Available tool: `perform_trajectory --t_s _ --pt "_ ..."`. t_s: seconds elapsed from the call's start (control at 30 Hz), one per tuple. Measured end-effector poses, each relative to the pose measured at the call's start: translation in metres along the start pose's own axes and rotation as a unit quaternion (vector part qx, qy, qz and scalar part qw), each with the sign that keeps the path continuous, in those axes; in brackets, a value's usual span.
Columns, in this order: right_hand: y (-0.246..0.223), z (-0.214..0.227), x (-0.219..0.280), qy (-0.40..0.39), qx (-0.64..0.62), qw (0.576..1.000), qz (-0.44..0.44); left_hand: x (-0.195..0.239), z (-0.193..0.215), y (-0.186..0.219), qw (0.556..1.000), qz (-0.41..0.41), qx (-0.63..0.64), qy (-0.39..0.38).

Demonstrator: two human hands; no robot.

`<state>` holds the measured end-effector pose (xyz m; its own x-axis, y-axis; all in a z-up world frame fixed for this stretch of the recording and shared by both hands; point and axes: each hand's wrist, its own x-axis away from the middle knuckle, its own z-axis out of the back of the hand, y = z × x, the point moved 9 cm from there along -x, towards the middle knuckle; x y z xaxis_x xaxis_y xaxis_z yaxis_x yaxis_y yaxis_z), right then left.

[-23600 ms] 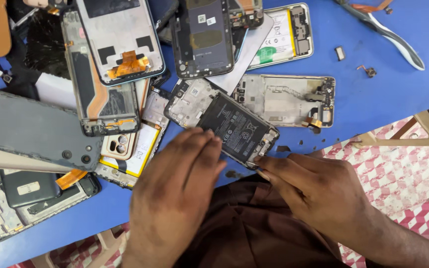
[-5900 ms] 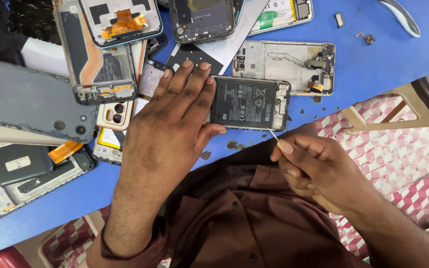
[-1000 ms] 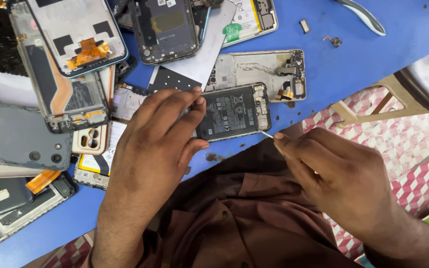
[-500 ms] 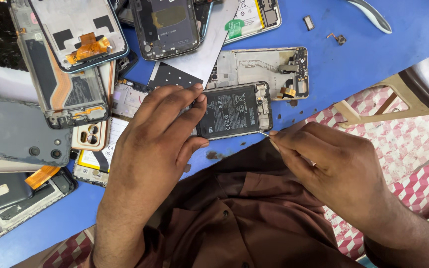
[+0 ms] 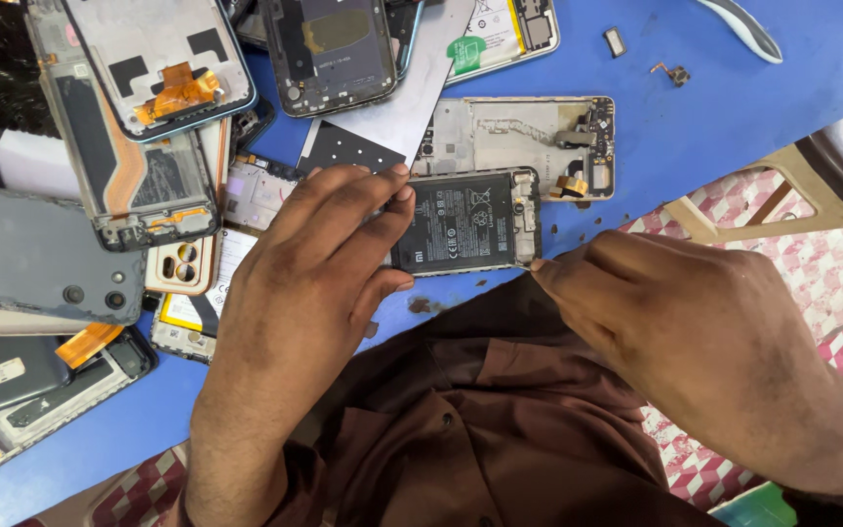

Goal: The person uses a small screwdriver to pry and separate the battery from the internal frame of a disassembled smartphone. They work on one phone at a time, carefully lifting the battery edges and detaching it from the chassis.

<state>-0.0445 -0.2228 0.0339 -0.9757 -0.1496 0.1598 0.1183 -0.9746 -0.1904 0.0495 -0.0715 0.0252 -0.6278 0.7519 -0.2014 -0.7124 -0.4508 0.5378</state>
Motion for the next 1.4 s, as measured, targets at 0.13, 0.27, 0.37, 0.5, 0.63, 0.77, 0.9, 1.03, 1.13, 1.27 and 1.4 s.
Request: perform_trajectory --t_s 0.13,0.27,0.37,0.5,0.63,0.77,0.9,1.03,1.13,1.27,1.4 --pt "-0.007 -0.001 -0.006 -0.032 0.039 0.998 0.032 0.002 0.0 -0.001 1.0 0.003 -0.005 0.004" --pt "-0.006 -0.01 -0.008 -0.074 0.049 0.995 0.039 0.002 0.0 -0.002 1.0 0.005 -0.003 0.005" --pt "-0.006 -0.005 -0.008 -0.027 -0.006 0.998 0.056 0.002 0.001 -0.003 1.0 0.009 0.003 0.006" --pt "-0.001 -0.009 -0.001 0.007 -0.043 0.999 0.002 0.0 0.002 -0.002 1.0 0.008 0.0 0.012" --pt "-0.001 -0.01 0.012 0.037 -0.042 0.998 -0.017 -0.001 -0.002 0.001 1.0 0.017 -0.012 -0.003" --pt "-0.003 -0.003 0.015 0.076 0.009 0.997 0.017 -0.003 -0.002 0.001 1.0 0.022 -0.008 -0.006" --pt "0.012 -0.004 0.013 0.121 -0.099 0.987 -0.038 -0.002 -0.004 -0.001 1.0 0.029 0.0 -0.011" --pt "0.017 -0.008 0.012 0.114 -0.115 0.985 -0.052 -0.001 -0.004 -0.001 1.0 0.025 -0.002 -0.011" --pt "0.018 -0.006 0.01 0.116 -0.144 0.982 -0.033 -0.002 -0.004 -0.001 1.0 0.024 -0.002 -0.009" --pt "0.023 -0.004 0.008 0.119 -0.196 0.973 -0.03 -0.001 -0.005 -0.002 1.0 0.024 0.003 -0.005" --pt "0.038 -0.017 0.004 0.087 -0.262 0.957 -0.092 -0.001 -0.005 -0.002 1.0 0.024 0.007 -0.005"
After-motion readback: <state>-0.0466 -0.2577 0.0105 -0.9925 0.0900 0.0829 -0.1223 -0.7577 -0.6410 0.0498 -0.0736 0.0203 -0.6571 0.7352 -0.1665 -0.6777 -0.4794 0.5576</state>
